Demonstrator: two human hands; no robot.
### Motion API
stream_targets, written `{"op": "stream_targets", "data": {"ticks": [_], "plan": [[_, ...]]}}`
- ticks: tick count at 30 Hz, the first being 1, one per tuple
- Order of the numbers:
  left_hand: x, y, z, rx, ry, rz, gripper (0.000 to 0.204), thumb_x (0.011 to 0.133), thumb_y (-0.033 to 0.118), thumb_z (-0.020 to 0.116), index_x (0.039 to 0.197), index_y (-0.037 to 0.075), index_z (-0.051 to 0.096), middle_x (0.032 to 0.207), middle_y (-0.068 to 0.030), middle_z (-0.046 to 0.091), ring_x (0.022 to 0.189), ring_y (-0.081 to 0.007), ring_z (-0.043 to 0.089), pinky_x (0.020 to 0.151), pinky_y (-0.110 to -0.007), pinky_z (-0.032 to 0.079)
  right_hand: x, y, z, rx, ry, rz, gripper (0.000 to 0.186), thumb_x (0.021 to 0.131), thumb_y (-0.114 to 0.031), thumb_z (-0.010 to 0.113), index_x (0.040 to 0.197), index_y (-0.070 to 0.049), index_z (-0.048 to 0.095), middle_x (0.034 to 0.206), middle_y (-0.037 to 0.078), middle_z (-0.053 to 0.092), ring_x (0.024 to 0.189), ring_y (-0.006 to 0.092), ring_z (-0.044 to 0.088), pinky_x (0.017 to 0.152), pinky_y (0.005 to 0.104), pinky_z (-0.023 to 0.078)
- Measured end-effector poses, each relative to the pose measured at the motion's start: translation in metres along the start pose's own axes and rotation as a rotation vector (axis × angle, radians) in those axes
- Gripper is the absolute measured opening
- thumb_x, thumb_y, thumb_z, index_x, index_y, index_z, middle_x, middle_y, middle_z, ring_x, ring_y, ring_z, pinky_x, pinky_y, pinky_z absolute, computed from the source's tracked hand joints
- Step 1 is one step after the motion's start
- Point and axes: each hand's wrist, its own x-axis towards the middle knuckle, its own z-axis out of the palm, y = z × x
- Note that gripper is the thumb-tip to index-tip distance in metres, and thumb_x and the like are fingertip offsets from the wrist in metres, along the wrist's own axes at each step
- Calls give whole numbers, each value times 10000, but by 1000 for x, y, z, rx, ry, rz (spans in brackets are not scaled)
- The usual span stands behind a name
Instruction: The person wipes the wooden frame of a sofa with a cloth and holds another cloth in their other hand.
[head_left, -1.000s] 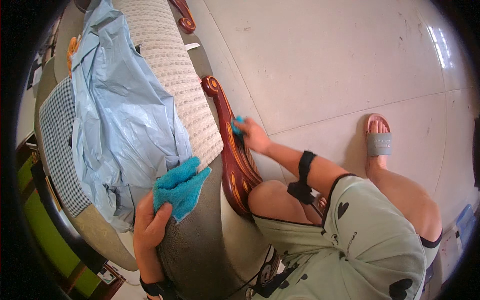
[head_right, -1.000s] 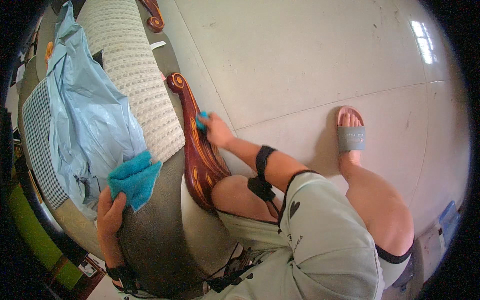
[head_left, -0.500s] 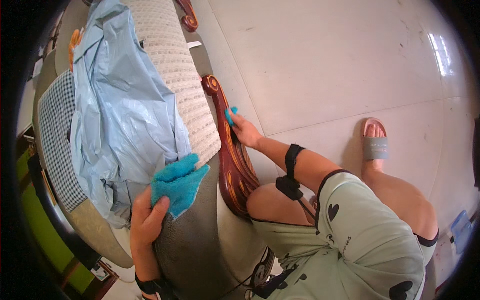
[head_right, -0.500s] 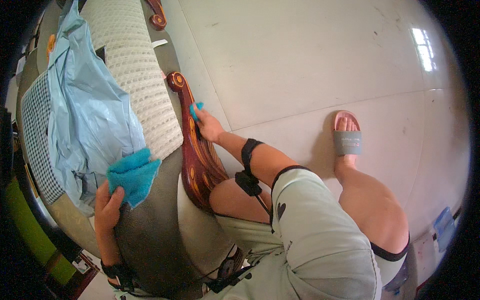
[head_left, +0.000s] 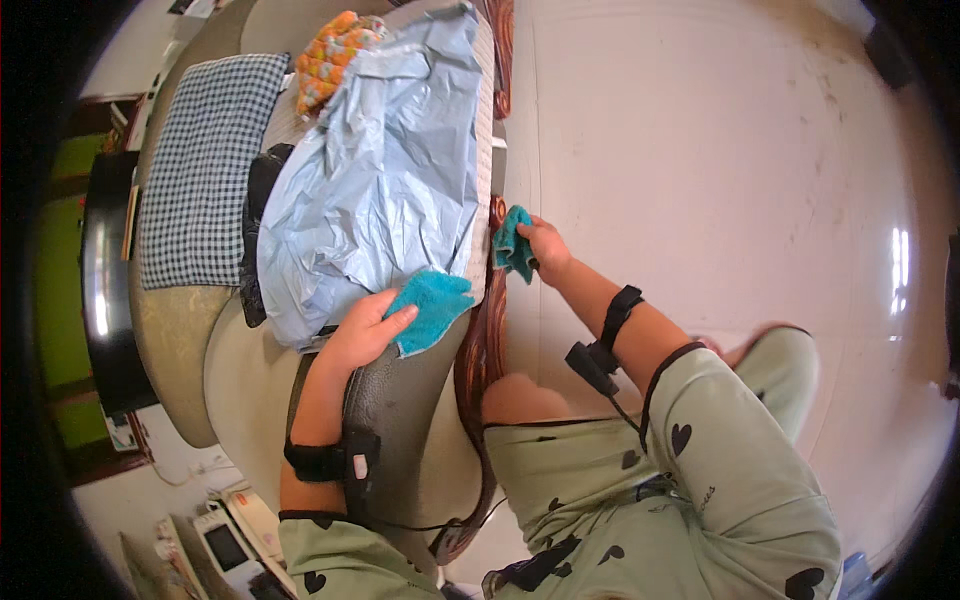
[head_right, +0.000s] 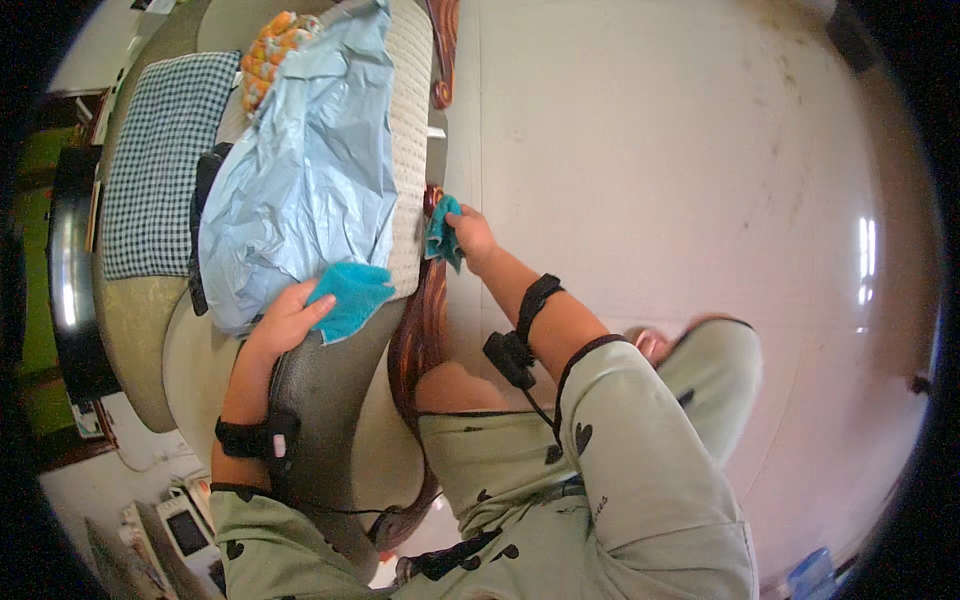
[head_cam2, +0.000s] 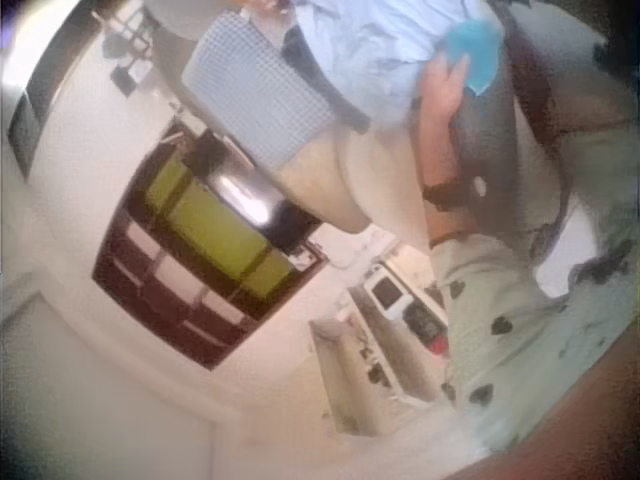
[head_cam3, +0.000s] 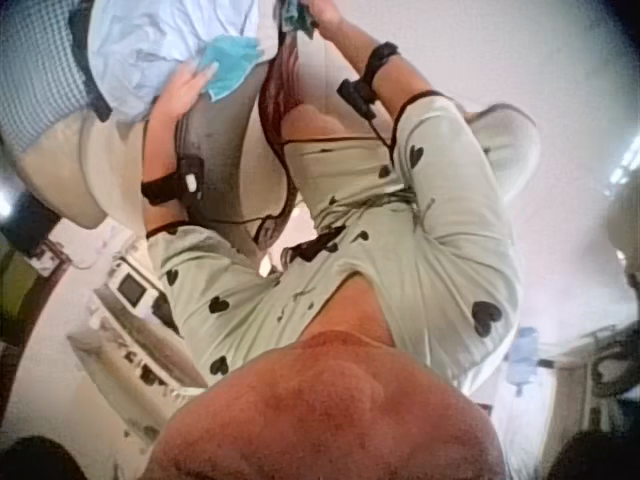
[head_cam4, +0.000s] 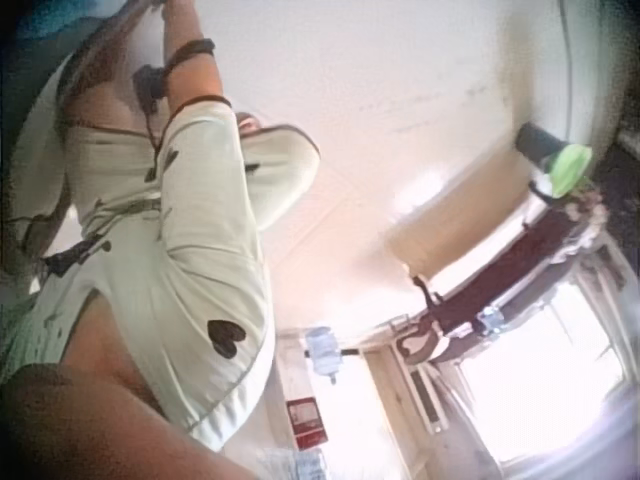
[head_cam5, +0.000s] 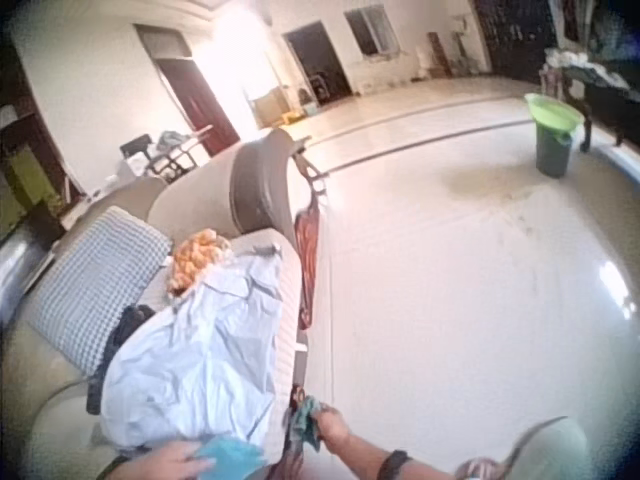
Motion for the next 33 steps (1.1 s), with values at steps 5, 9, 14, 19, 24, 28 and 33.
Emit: {"op": "stream_targets", "data": {"ticks": [5,9,14,19,24,28,33], "plan": [[-7,-2,2,3,84,-48,260,882,191,512,995,-39,555,859,-17,577,797,-82,485,729,-252,420,-11,-22,8,-69,111,83,276,839,-168,485,1081,-35,479,998,110,528,906,230,504,769,405,413],[-7,-2,2,-178,216,-84,266,880,193,517,1002,-39,562,876,-10,582,804,-80,496,735,-249,426,-15,-39,-7,8,161,146,260,838,-198,479,1057,-58,486,997,104,514,904,245,490,768,444,401],[-1,0,3,-293,281,-141,236,884,181,516,977,-29,574,861,8,562,773,-82,490,712,-253,423,-2,-69,-34,10,170,145,190,834,-204,472,997,-110,497,941,60,510,822,211,471,657,393,384],[4,0,3,-265,333,-160,240,878,197,527,934,-28,590,823,12,561,755,-83,487,692,-251,420,17,-101,-34,46,144,48,107,844,-189,457,931,-135,487,855,34,511,806,184,473,645,366,375],[1,-6,1,-178,355,-171,257,865,204,533,917,-40,595,805,7,579,745,-73,494,679,-238,422,4,-140,-16,29,136,77,189,872,-214,437,1022,-128,514,985,41,543,889,195,506,752,378,424],[-6,-7,5,-374,376,-209,249,855,202,535,878,-35,607,795,5,593,723,-76,516,662,-238,425,8,-158,-41,97,155,37,144,845,-177,454,971,-127,502,885,34,534,764,182,501,611,361,404],[-6,-11,0,-553,370,-203,256,849,213,539,904,-26,614,818,-12,606,740,-88,544,669,-244,435,28,-185,-94,59,193,-72,150,842,-182,455,970,-116,499,865,37,538,767,181,503,633,360,408]]}}
